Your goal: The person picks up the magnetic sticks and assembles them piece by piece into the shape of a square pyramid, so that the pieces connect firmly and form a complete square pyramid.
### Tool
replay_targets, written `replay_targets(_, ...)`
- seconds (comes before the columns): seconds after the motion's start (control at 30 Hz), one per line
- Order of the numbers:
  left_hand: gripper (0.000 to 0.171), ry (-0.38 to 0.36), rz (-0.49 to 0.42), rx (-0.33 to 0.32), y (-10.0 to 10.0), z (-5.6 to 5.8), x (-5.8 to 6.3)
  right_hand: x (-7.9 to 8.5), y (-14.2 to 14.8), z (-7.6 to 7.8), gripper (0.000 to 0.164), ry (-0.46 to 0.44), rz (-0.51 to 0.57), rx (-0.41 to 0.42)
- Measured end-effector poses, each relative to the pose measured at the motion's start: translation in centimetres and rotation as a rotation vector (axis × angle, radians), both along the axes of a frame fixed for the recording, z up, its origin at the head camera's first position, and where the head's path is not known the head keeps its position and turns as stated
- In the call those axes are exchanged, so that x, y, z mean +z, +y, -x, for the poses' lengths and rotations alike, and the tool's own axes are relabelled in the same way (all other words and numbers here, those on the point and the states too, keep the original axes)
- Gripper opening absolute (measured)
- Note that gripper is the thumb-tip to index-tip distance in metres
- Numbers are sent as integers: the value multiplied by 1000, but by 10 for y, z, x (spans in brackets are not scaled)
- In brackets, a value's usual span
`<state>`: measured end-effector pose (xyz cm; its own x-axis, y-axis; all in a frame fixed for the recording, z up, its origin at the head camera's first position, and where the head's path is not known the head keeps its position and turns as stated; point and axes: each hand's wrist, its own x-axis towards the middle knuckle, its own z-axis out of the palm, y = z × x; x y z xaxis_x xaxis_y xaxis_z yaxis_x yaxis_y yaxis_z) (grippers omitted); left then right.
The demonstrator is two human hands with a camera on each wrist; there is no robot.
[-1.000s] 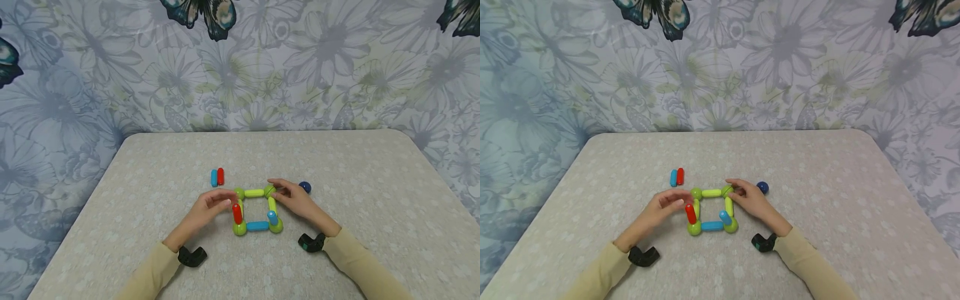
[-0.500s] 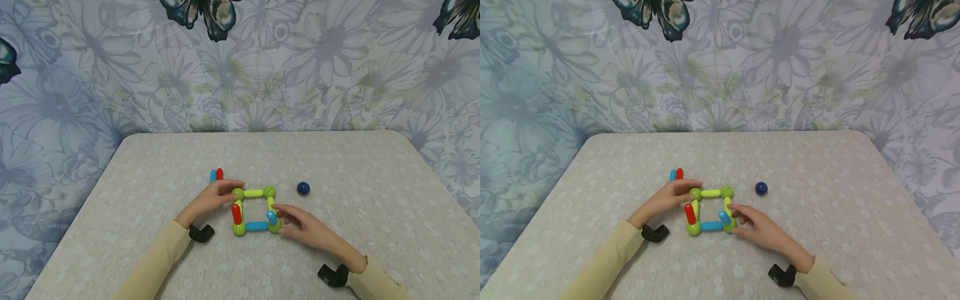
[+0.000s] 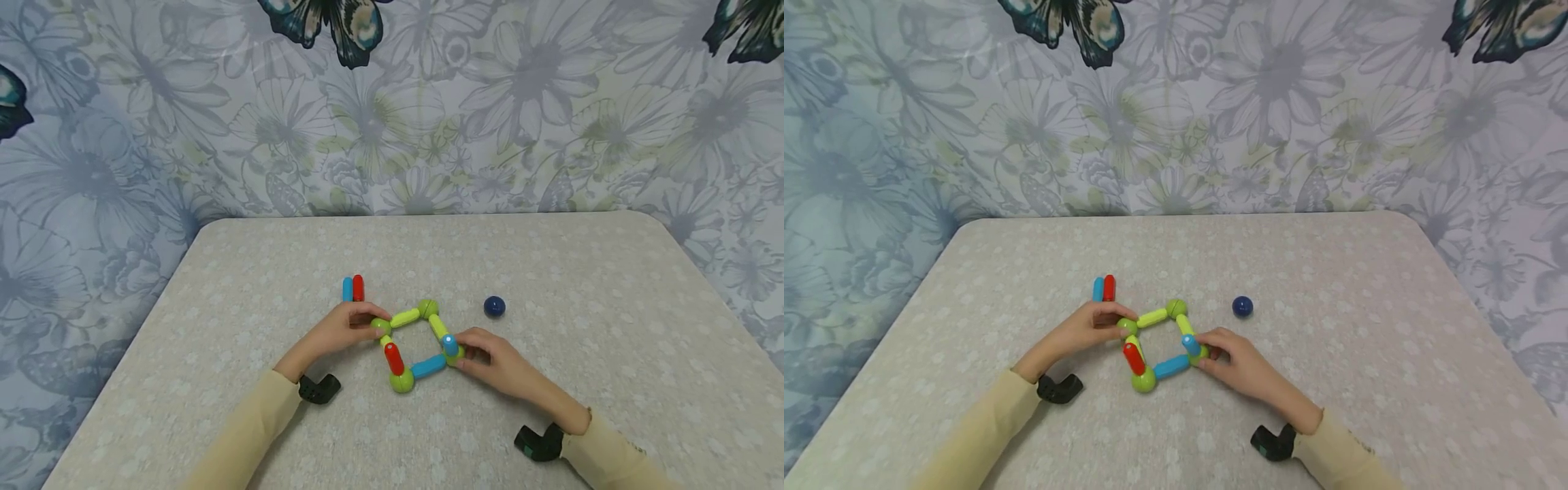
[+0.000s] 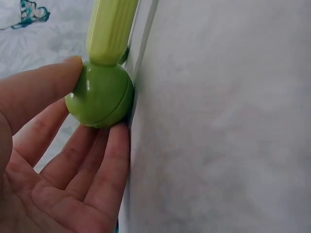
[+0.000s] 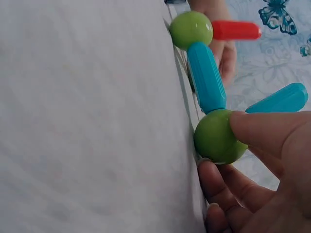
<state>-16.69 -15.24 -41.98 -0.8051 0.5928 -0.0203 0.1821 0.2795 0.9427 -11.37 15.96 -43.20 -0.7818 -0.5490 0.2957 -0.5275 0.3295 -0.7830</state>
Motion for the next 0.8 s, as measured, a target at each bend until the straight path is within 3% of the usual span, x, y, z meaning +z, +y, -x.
replay_targets(0.23,29,7,6,9,-7,-27,-2,0,-6,28,31,-90,-58,-144)
replay_targets(0.43,30,85,37,9,-1,-46,-2,-2,-13,46,29,-87,-70,-180)
replay_targets(0.57,32,120,52,10,7,-53,-1,-3,-14,51,32,-105,-50,-184)
replay_targets(0.8,33,100,44,-16,8,-55,2,-7,-14,55,33,-111,-21,-181)
